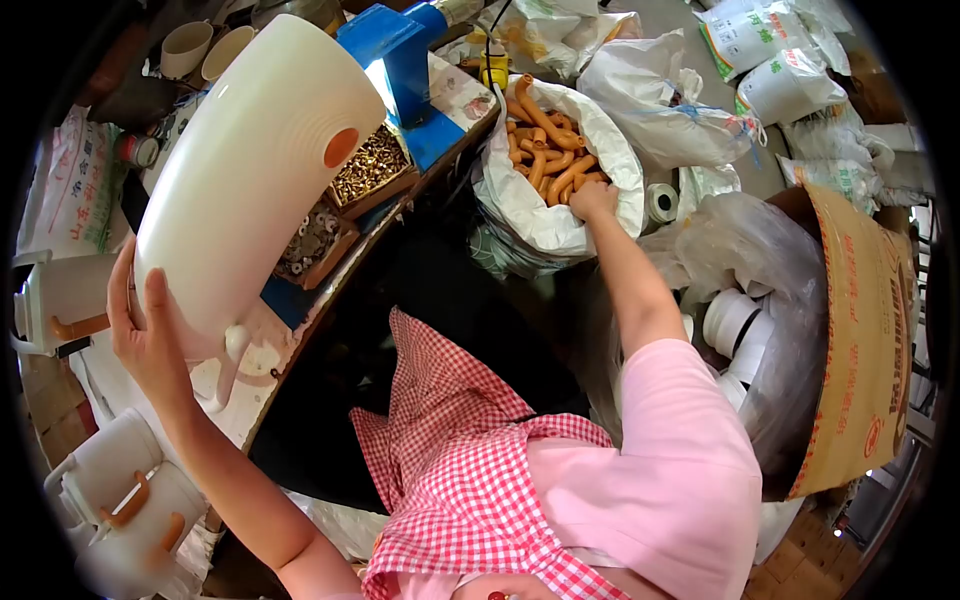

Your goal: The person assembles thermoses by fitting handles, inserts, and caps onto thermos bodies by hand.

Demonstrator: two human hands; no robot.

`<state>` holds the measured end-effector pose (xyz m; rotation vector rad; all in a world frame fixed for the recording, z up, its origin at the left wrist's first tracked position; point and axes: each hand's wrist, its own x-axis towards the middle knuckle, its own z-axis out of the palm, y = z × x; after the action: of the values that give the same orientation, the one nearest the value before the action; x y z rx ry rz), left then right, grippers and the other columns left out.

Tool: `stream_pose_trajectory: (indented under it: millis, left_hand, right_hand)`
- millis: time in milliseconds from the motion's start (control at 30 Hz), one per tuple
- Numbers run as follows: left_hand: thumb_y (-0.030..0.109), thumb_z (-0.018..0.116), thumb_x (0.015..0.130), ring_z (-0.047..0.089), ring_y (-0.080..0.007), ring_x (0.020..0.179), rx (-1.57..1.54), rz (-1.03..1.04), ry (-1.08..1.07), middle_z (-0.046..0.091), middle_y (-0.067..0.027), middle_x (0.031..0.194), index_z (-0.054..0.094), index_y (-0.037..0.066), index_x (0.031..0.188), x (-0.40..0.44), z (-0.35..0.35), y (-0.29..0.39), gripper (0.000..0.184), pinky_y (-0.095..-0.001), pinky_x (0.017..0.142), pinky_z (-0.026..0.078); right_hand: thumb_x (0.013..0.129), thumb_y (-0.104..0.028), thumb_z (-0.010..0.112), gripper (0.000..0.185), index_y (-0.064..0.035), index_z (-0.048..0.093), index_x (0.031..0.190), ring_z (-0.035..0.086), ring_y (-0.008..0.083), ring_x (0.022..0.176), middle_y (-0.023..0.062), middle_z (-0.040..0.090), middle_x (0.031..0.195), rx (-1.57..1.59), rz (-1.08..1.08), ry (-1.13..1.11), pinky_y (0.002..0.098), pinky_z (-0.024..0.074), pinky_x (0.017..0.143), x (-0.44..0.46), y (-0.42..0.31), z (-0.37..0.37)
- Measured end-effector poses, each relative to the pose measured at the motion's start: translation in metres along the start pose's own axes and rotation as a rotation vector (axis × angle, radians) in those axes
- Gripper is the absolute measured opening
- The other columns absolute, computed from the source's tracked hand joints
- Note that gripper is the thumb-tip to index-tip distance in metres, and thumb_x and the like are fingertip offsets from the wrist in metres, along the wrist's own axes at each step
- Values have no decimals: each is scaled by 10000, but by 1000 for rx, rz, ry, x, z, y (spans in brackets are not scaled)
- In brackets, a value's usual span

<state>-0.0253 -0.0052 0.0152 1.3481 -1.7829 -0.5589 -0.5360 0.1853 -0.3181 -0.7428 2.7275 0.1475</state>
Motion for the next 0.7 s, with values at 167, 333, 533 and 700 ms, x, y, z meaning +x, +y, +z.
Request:
stream_pose_trajectory:
  millis: [167, 333, 533, 700]
  left_hand:
    - [271, 664, 975, 610, -187, 1169, 32, -43, -34, 636, -110, 1305, 619, 54, 1331, 0, -5, -2, 418, -300, 1006, 475]
    - [217, 609, 1006, 618, -181, 1149, 24, 16, -15, 637, -106, 1314, 612, 53, 1341, 1, -2, -7, 373, -300, 990, 486]
    - [257, 636, 994, 622, -174, 1130, 5, -11, -15, 640, -102, 1302, 606, 57, 1350, 1, -2, -7, 409, -290, 975, 487]
    - [277, 656, 988, 615, -171, 1115, -33, -4, -39, 647, -104, 1269, 609, 55, 1342, 1, -4, -9, 420, -285, 972, 484]
  right_hand:
    - [894, -445, 671, 430, -72, 712, 1104, 519, 364, 1218, 114, 663, 1207, 24, -39, 197, 477, 455, 977, -12, 0, 2]
    - [958, -300, 622, 344, 44, 636, 974, 639, 323, 806, 194, 687, 890, 985, -320, 85, 418, 487, 746, -35, 19, -37]
    - [1024, -300, 560, 339, 29, 640, 1036, 585, 146, 775, 65, 665, 887, 1297, -451, 15, 315, 487, 729, -57, 13, -57]
    - [1048, -263, 499, 301, 3, 635, 1094, 598, 137, 874, 55, 656, 993, 1601, -443, -200, 294, 494, 836, -91, -5, -103]
